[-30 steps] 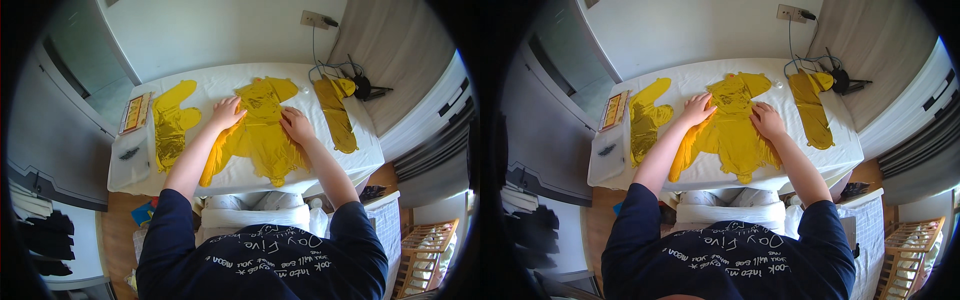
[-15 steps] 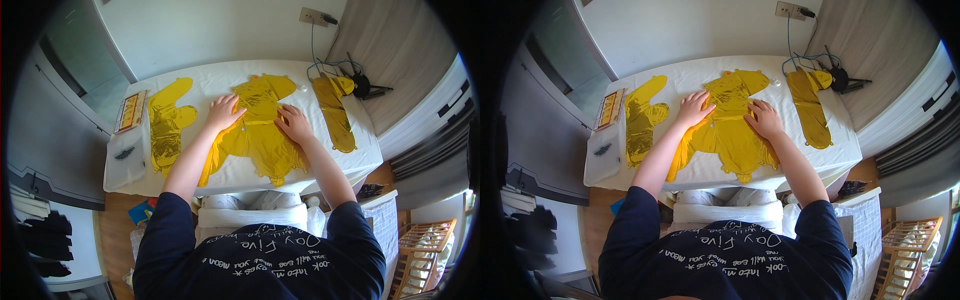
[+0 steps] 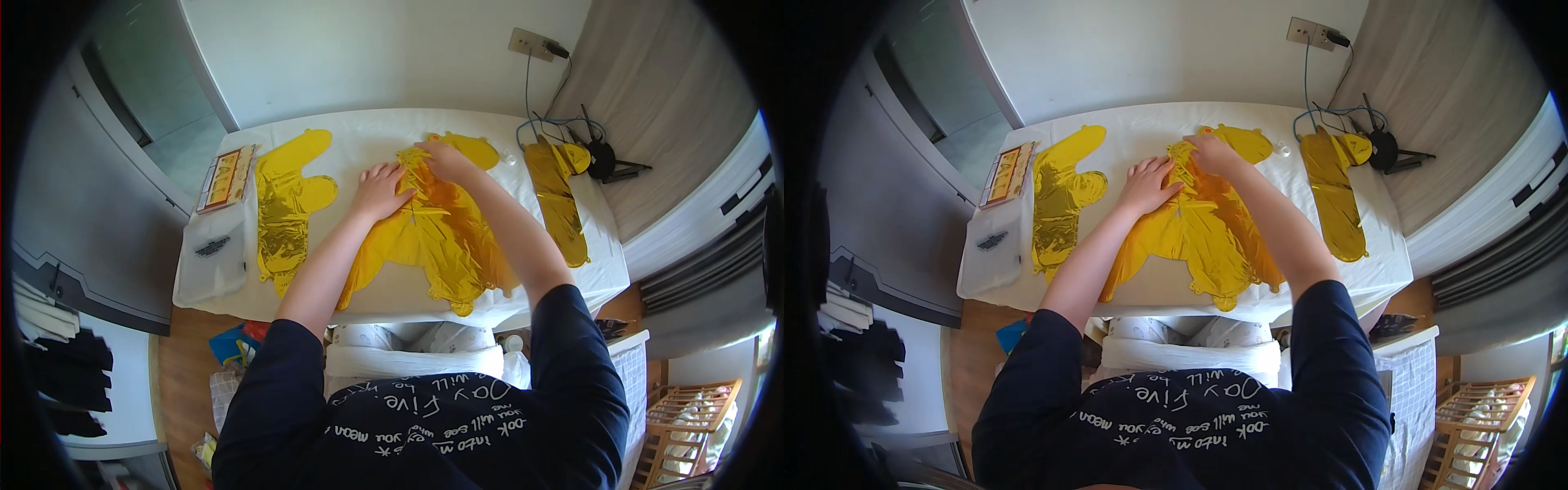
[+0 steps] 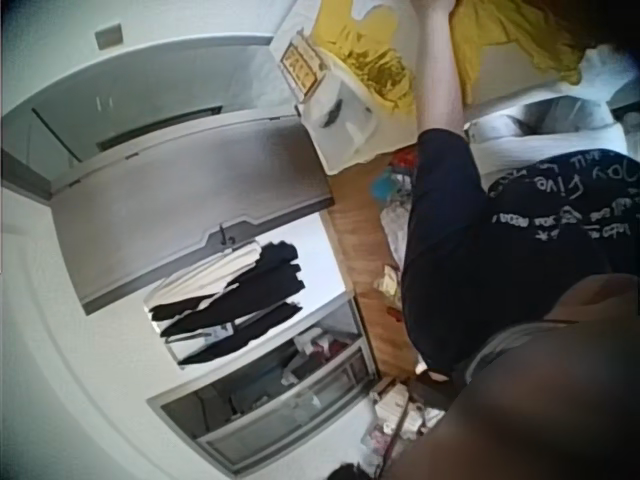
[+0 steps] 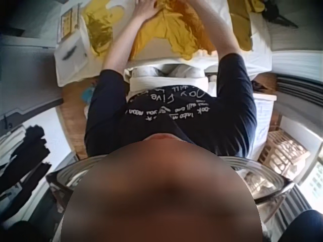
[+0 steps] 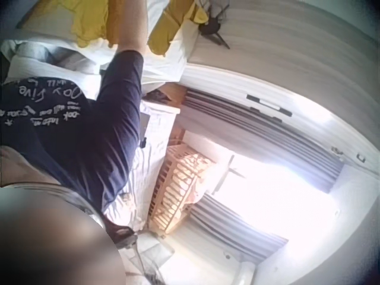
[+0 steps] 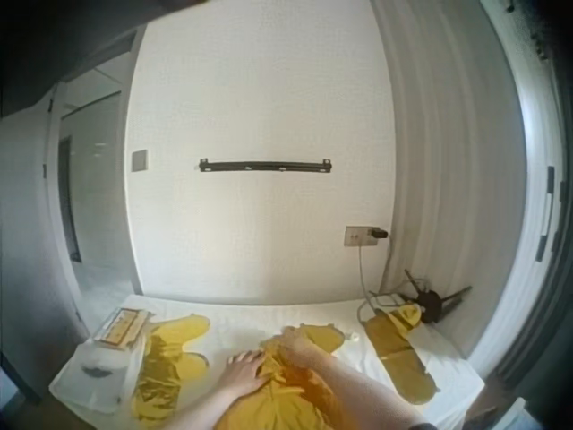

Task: Folding a yellow foil alphabet balloon on a table.

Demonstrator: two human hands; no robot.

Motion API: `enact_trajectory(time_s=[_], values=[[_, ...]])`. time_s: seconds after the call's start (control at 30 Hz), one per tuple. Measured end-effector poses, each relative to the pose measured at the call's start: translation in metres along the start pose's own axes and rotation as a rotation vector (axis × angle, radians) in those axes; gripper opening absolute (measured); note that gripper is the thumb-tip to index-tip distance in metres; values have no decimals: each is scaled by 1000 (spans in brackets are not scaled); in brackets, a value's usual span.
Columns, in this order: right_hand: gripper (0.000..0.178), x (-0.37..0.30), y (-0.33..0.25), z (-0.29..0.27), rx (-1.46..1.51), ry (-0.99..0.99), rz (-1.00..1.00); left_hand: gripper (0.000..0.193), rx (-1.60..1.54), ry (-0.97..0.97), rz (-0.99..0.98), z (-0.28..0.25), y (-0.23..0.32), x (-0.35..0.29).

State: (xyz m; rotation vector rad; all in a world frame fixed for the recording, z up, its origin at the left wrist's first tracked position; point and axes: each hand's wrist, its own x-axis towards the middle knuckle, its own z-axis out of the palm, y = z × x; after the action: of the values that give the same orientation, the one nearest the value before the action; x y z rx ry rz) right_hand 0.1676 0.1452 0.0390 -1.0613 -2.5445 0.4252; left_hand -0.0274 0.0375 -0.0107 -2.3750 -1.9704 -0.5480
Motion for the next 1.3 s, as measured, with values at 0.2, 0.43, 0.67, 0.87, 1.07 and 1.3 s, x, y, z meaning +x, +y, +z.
enact_trajectory(time_s=[0.2,0.43,0.67,0.87,1.07,1.3], values=[[49,34,17,15,95,-14,51,82,-57,29,-5,-5,12,4],[50,19,-4,18,117,-32,44,82,-45,34,-32,-2,1,-2],[47,10,19,31,133,62,-93,75,-41,113,5,0,9,3],[49,14,7,39,113,21,-108,74,-28,139,11,-1,0,-4],[50,17,11,38,17,73,-81,76,-83,135,-11,-5,7,-1],[47,23,19,35,36,5,-109,77,-67,122,-27,-5,8,-2]])
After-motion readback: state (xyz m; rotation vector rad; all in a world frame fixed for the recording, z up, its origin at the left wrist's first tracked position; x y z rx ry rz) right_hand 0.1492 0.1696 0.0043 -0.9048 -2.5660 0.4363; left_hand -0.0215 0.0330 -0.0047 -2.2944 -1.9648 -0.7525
